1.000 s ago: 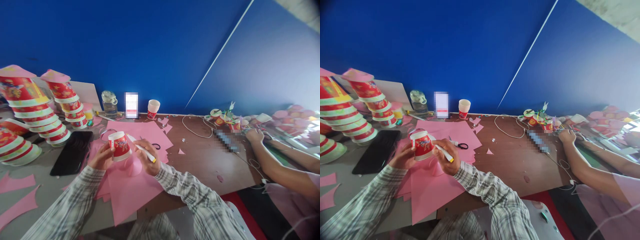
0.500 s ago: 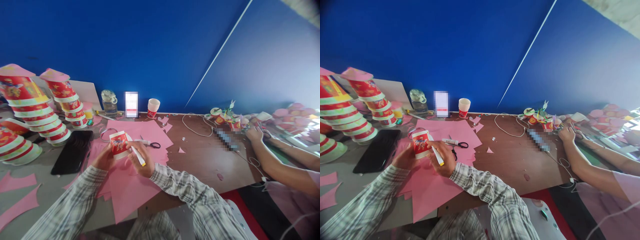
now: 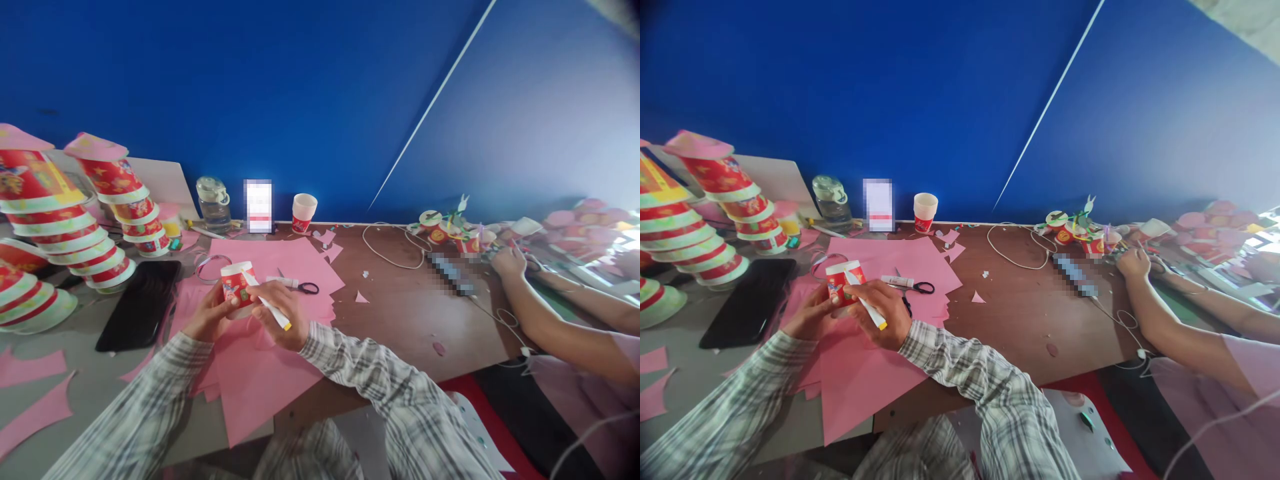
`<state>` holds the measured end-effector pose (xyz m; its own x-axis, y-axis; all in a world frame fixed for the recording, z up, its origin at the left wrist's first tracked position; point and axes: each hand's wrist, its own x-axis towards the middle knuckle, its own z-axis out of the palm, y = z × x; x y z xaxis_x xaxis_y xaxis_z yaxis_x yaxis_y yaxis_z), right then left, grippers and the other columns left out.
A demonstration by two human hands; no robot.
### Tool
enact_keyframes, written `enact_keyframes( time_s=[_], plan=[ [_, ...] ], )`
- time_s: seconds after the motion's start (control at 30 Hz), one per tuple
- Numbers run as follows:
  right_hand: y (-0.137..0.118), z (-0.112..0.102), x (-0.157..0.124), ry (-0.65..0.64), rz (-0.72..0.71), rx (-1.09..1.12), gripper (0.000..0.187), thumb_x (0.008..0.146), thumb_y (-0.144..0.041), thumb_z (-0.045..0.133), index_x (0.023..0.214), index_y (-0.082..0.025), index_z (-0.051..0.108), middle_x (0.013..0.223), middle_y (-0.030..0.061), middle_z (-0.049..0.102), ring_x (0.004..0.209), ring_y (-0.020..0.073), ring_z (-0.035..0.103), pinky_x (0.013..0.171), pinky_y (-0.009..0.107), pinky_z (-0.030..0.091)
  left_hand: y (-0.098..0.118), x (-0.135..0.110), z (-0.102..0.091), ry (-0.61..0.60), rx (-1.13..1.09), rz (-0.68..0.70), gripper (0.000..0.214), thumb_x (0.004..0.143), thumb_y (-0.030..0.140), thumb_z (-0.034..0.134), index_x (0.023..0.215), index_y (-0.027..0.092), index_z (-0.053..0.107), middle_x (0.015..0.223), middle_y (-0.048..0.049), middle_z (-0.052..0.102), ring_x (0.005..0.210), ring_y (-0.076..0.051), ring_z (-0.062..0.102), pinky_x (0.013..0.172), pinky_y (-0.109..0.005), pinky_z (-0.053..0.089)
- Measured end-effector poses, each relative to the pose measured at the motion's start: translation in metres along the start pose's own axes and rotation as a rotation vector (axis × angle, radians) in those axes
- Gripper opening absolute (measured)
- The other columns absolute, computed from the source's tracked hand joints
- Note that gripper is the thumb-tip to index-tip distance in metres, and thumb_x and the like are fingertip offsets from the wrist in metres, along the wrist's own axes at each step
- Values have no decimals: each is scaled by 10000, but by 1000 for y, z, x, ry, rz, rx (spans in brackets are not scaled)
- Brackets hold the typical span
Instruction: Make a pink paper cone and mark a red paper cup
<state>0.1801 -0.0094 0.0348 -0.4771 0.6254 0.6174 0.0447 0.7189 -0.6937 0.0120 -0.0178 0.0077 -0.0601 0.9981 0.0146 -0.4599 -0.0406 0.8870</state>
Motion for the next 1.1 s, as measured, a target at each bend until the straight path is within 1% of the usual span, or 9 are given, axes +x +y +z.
enact_keyframes(
  time_s=[0.13, 0.23, 0.37, 0.53, 0.77, 0.93, 1.1],
  plan=[
    [1, 0, 0, -9, -3, -13, 320, 872, -226, 490, 1190, -203, 508, 1027, 90, 623, 936, 175, 598, 878, 344, 542, 0, 1, 1, 29, 29, -8, 515, 474, 268, 717, 949, 145, 563, 842, -93, 626, 764, -237, 583, 642, -351, 471],
    [1, 0, 0, -13, -7, -23, 323, 876, -223, 481, 1198, -213, 501, 1031, 88, 625, 954, 179, 599, 886, 355, 546, -1, 1, 0, 32, 47, -2, 520, 470, 268, 718, 948, 141, 559, 841, -91, 623, 751, -228, 581, 624, -334, 469],
    [0, 0, 1, -21, -6, -43, 318, 877, -208, 477, 1194, -205, 503, 1022, 87, 618, 965, 173, 597, 896, 349, 545, -2, 2, -1, 8, 67, 15, 515, 480, 263, 711, 954, 138, 554, 843, -89, 617, 758, -228, 577, 646, -347, 464],
    [1, 0, 1, -19, -14, -54, 313, 879, -208, 472, 1191, -201, 503, 1015, 92, 614, 960, 173, 596, 892, 350, 547, -2, 3, 0, 21, 70, 14, 545, 458, 262, 722, 960, 135, 553, 848, -91, 615, 773, -236, 572, 662, -359, 461],
    [3, 1, 0, -23, -40, -59, 304, 867, -184, 475, 1166, -215, 519, 985, 88, 628, 921, 176, 591, 873, 352, 548, -3, 3, -2, 12, 69, 20, 503, 482, 244, 711, 947, 130, 558, 821, -87, 618, 737, -217, 569, 622, -321, 455],
    [1, 2, -1, -6, -39, -32, 279, 851, -158, 486, 1120, -201, 550, 941, 75, 637, 878, 168, 600, 848, 337, 554, -1, 2, -2, 27, 61, 14, 524, 459, 258, 722, 942, 136, 559, 789, -76, 620, 695, -201, 565, 571, -292, 443],
    [1, 0, 0, -12, -15, -23, 285, 862, -173, 479, 1141, -184, 537, 992, 95, 623, 904, 173, 601, 852, 349, 555, 1, 2, 0, 25, 72, 12, 556, 455, 251, 720, 973, 137, 554, 831, -86, 618, 757, -225, 567, 622, -320, 448]
  ],
)
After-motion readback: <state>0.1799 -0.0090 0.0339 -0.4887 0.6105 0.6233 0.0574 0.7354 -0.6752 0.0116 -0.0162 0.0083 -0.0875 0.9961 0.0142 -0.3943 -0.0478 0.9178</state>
